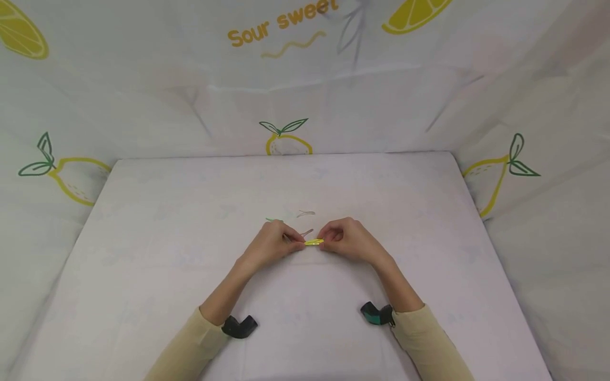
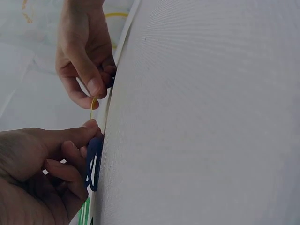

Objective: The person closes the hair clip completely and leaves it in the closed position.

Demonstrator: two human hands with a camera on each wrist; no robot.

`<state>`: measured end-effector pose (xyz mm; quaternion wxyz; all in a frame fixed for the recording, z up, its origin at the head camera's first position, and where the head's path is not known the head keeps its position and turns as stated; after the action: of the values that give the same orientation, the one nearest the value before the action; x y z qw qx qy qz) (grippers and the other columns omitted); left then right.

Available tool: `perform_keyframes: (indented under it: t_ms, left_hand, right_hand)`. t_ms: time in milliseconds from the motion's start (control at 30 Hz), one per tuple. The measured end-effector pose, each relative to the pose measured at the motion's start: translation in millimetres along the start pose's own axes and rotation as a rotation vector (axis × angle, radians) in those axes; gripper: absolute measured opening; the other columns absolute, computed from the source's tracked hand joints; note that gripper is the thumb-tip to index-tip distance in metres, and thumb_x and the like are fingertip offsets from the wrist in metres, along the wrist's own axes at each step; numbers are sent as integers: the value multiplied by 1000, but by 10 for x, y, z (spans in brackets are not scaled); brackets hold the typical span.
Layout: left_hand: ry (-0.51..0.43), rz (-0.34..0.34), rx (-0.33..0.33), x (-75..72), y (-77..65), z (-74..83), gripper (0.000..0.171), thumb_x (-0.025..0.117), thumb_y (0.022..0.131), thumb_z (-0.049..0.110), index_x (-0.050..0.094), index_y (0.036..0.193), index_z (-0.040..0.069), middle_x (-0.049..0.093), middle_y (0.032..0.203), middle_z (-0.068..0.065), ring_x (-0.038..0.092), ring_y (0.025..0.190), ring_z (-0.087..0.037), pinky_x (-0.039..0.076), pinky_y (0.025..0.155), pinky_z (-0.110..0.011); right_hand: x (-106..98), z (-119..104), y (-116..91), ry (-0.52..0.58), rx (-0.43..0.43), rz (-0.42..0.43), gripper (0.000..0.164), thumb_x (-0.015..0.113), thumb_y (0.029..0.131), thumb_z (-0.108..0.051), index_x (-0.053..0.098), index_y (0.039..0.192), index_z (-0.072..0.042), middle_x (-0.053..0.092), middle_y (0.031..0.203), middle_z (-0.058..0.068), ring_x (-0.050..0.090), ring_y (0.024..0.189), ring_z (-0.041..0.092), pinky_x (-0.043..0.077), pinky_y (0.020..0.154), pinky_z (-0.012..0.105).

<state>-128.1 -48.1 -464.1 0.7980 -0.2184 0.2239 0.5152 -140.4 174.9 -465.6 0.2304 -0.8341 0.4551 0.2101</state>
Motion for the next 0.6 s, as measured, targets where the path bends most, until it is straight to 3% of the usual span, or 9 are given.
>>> perform_keyframes:
  t_ms: [600]
  left_hand:
    - [-5,-8,-30,-14,-4,26,4,86,93,12,87,91,8,82,84,-3,63,71,-5,47,67,-21]
  right_hand:
    - [-2,-24,-2,-3,-4,-2,16,87,92,-13,81,105,-6,70,81,1,60,70,9,49,67,21]
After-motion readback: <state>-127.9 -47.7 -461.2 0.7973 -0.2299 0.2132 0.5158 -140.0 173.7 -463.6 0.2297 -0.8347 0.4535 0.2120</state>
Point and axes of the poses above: each hand's wrist, its own y-axis towards the middle knuckle, its own x-axis out of the palm, z = x × y, the point moved 3 cm from there along y, towards the middle knuckle
